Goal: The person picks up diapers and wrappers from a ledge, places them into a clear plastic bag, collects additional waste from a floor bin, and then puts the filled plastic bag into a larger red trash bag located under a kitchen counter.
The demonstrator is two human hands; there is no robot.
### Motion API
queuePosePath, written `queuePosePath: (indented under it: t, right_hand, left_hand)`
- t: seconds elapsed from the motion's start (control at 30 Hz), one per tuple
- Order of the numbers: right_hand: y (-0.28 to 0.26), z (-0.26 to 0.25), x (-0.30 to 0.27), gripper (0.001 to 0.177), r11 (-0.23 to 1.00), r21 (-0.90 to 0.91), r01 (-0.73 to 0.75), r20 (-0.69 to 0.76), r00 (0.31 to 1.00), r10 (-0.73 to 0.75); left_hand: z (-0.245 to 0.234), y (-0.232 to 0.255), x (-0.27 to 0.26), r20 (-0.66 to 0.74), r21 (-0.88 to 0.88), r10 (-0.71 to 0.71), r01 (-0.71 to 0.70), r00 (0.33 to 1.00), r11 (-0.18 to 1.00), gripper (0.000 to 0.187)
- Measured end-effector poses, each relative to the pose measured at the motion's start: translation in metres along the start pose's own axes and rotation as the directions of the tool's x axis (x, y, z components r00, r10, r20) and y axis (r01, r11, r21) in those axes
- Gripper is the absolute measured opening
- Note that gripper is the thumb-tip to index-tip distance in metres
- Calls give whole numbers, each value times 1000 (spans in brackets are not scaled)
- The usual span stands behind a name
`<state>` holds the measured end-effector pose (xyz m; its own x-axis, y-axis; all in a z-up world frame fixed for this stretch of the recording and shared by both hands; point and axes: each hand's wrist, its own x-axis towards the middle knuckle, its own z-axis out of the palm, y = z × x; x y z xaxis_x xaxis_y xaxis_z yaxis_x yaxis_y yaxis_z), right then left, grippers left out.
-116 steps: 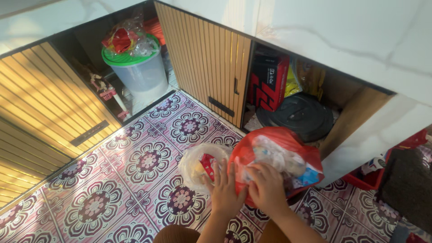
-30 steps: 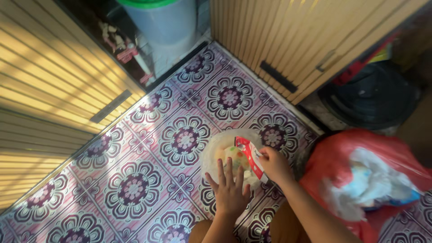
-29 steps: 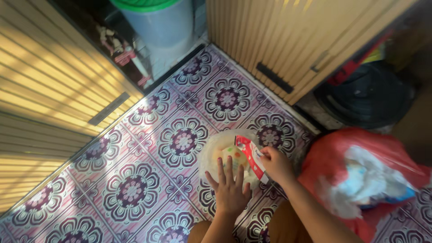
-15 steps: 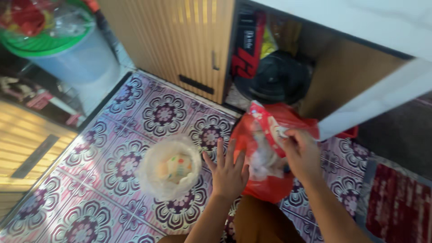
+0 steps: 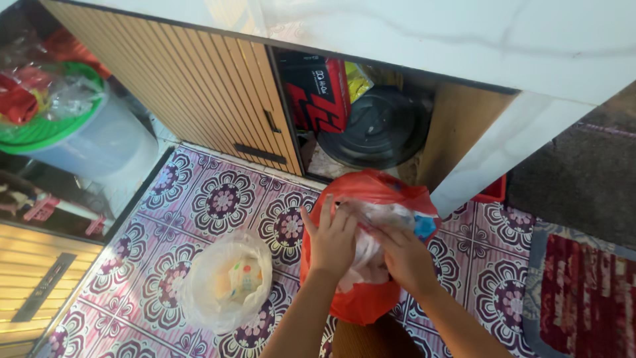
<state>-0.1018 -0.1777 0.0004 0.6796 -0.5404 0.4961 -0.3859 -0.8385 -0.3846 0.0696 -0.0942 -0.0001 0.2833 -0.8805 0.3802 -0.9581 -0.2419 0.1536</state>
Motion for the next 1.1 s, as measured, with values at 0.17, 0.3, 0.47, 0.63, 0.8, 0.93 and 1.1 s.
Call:
queuePosePath:
  t: [0.17,0.3,0.47,0.63,0.8,0.93,1.1]
  right_hand:
    - [20,5,24,47,989,-61,133,-32,990,-135]
    - [32,11,32,43,998,-47,45,2,999,-45]
    - [18,38,12,37,987,149,-59,147,988,37]
    - [26,69,9,53,991,128,-43,268,964,7]
    - [32,101,16,70,998,37,-47,443,896,26]
    - [33,95,31,69,998,46,-43,468,884,16]
    - [22,59,45,76,985,26,-173,645,755,116]
  left_hand:
    - [10,3,14,-47,-98,2,-7,999,995,30]
    - [27,-4,11,64,-129,-15,23,998,991,23]
    - [53,-11,-11,4,-11,37,-37,999,999,36]
    - [70,-21,-9,67,71,23,-27,998,997,40]
    - [84,-24,9,289,113,-195,169,937,979,37]
    - [80,-20,22,480,196,-265,192,836,962,38]
    - [52,-16,3,237,-95,-203,231,950,968,49]
